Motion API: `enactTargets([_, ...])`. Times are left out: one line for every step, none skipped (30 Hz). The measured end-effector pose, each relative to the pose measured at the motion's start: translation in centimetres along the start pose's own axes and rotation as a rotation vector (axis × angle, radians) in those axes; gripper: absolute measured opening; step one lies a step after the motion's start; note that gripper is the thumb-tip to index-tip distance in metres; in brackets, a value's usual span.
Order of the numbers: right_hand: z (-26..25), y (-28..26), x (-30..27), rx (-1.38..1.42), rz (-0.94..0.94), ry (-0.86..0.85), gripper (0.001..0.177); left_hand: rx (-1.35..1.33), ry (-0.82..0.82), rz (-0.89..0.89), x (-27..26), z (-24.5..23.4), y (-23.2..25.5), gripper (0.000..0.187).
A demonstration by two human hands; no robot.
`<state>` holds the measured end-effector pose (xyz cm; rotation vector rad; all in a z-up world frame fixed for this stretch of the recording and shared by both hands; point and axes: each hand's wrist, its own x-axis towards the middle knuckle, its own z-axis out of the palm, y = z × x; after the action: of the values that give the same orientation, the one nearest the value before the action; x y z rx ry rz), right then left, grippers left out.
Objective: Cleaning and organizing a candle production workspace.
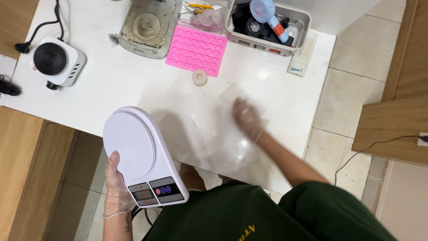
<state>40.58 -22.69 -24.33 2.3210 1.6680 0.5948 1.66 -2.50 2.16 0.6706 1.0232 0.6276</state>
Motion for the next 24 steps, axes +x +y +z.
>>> enactTargets([-3.1,-0.4,0.3,-0.006,0.006,-0.004,0.041,0.001,-0.008,-0.004,0.1,0.6,-0.1,0.103])
enactTargets([-6.3,-0.9,0.6,0.099,-0.035,-0.178,0.045,0.000,-0.007,0.004,0.1,1.2,-0.1,0.103])
enactTargets([-9.4,-1.5,1.0,0.207,-0.074,-0.350,0.049,0.002,-0.005,0.012,0.2,1.7,0.0,0.103])
enactTargets([-9.9,-0.2,0.9,0.205,-0.065,-0.353,0.049,0.006,-0.013,0.008,0.0,2.5,0.4,0.103])
enactTargets([-10.3,1.1,1.0,0.404,0.091,-0.287,0.041,0.015,-0.015,0.001,-0.1,3.4,0.7,0.103])
enactTargets([-10.6,2.4,1.0,0.599,0.247,-0.213,0.034,0.024,-0.018,-0.005,-0.1,4.2,1.1,0.103])
enactTargets([-8.5,6.1,-0.6,0.599,0.250,-0.214,0.034,0.026,-0.020,-0.008,0.1,4.2,0.9,0.103])
enactTargets([-6.3,9.7,-2.3,0.498,0.321,-0.102,0.040,0.038,-0.023,-0.012,0.3,4.1,0.8,0.102])
enactTargets([-4.1,13.4,-4.0,0.395,0.389,0.011,0.046,0.050,-0.027,-0.015,0.6,4.1,0.6,0.102])
enactTargets([-6.5,15.2,-4.1,0.393,0.393,0.009,0.046,0.052,-0.030,-0.017,0.8,4.2,0.5,0.102])
enactTargets([-8.8,17.2,-4.2,0.382,0.462,-0.236,0.028,0.087,-0.016,-0.022,1.0,4.4,0.3,0.103])
enactTargets([-11.2,19.2,-4.3,0.367,0.529,-0.482,0.020,0.121,-0.003,-0.026,1.2,4.6,0.1,0.104])
enactTargets([-11.0,18.8,-4.4,0.366,0.531,-0.481,0.020,0.122,-0.005,-0.026,1.0,5.8,0.4,0.104])
enactTargets([-10.8,18.5,-4.5,0.370,0.490,-0.542,0.024,0.161,0.004,-0.091,0.7,7.1,0.7,0.105])
enactTargets([-10.7,18.0,-4.8,0.376,0.451,-0.605,0.032,0.201,0.012,-0.159,0.2,8.4,1.0,0.106])
enactTargets([-10.3,15.3,-5.9,0.376,0.455,-0.608,0.032,0.204,0.010,-0.162,0.0,10.0,1.3,0.106])
enactTargets([-9.8,12.8,-6.6,0.296,0.297,-0.539,0.028,0.259,-0.011,-0.236,0.0,11.8,1.6,0.105])
enactTargets([-9.2,10.4,-7.4,0.214,0.141,-0.469,0.025,0.315,-0.032,-0.310,-0.1,13.5,1.9,0.105])
enactTargets([-10.3,8.7,-7.2,0.213,0.141,-0.470,0.025,0.314,-0.033,-0.311,1.1,14.2,1.3,0.105])
enactTargets([-11.4,7.1,-7.1,0.275,0.078,-0.386,0.030,0.411,-0.054,-0.302,2.2,14.8,0.6,0.103])
enactTargets([-12.5,5.3,-7.0,0.339,0.016,-0.300,0.040,0.510,-0.076,-0.291,3.3,15.4,-0.1,0.102])
enactTargets([-13.7,5.6,-6.8,0.338,0.018,-0.300,0.040,0.511,-0.077,-0.291,4.4,16.2,-0.6,0.102])
enactTargets([-14.8,6.2,-6.3,0.508,0.210,-0.309,0.026,0.602,-0.143,-0.230,5.8,17.3,-1.0,0.100])
enactTargets([-15.8,6.8,-5.8,0.677,0.403,-0.315,0.023,0.692,-0.210,-0.169,7.1,18.3,-1.5,0.099])
